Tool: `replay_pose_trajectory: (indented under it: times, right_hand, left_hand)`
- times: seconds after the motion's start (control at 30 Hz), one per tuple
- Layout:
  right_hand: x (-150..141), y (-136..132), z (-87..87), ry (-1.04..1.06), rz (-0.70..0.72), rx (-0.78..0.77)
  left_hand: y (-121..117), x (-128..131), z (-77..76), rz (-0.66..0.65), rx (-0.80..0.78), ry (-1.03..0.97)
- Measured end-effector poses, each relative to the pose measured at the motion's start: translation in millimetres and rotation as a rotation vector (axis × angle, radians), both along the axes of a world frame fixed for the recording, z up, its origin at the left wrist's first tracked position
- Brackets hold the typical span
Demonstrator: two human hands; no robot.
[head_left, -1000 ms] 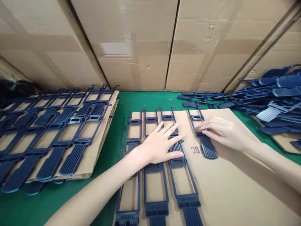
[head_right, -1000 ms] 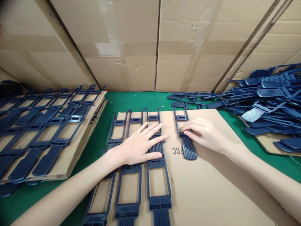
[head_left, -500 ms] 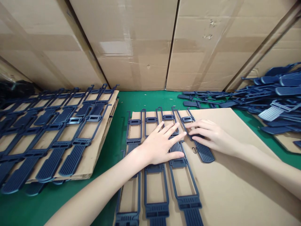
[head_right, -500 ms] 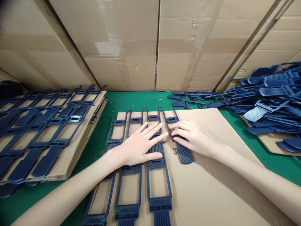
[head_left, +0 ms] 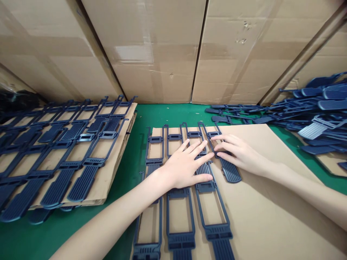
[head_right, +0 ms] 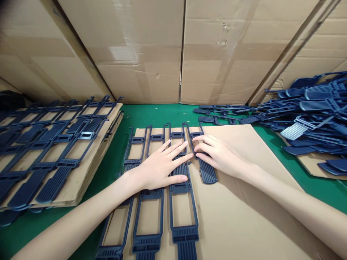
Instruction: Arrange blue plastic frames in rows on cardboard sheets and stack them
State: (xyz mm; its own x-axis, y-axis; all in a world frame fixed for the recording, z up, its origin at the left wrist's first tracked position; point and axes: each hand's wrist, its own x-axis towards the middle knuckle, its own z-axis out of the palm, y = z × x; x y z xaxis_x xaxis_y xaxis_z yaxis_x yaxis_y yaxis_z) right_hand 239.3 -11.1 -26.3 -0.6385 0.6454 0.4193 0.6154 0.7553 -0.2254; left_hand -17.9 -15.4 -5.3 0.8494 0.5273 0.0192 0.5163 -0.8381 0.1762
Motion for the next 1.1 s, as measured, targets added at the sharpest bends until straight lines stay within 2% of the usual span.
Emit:
replay_pose_trajectory:
  times: [0.17, 0.3, 0.37, 0.43, 0.53, 0.73, 1.1]
  right_hand:
    - [5.1, 10.7, 15.3, -0.087, -0.060, 0.119]
    - [25.0, 40.1, 24.3, -0.151, -0.213, 0.140]
    - [41.9, 61.5, 21.3, -0.250, -0.354, 0.091]
    - [59.1, 83.7, 15.3, -0.349, -0.531, -0.030]
    - [75.7, 111.6, 6.7, -0.410, -0.647, -0.192]
    - [73.5, 135.5, 0.0, -0.430, -0.679, -0.235]
    - [75.6, 135.0, -4.7, -0.418, -0.609, -0.190]
  left_hand:
    - [-0.7, 0.2, 1.4, 0.001, -0.004, 0.012]
    - [-0.7, -0.3, 0.8, 0.000, -0.008, -0.001]
    - [-0.4, -0.8, 0.5, 0.000, -0.011, -0.003]
    - [-0.3, -1.2, 0.6, 0.000, -0.011, -0.004]
    - [-0.5, -1.2, 1.5, 0.001, -0.017, 0.000]
    - [-0.7, 0.3, 3.6, -0.001, -0.024, 0.019]
    - [-1.1, -0.4, 3.1, -0.005, -0.023, 0.017]
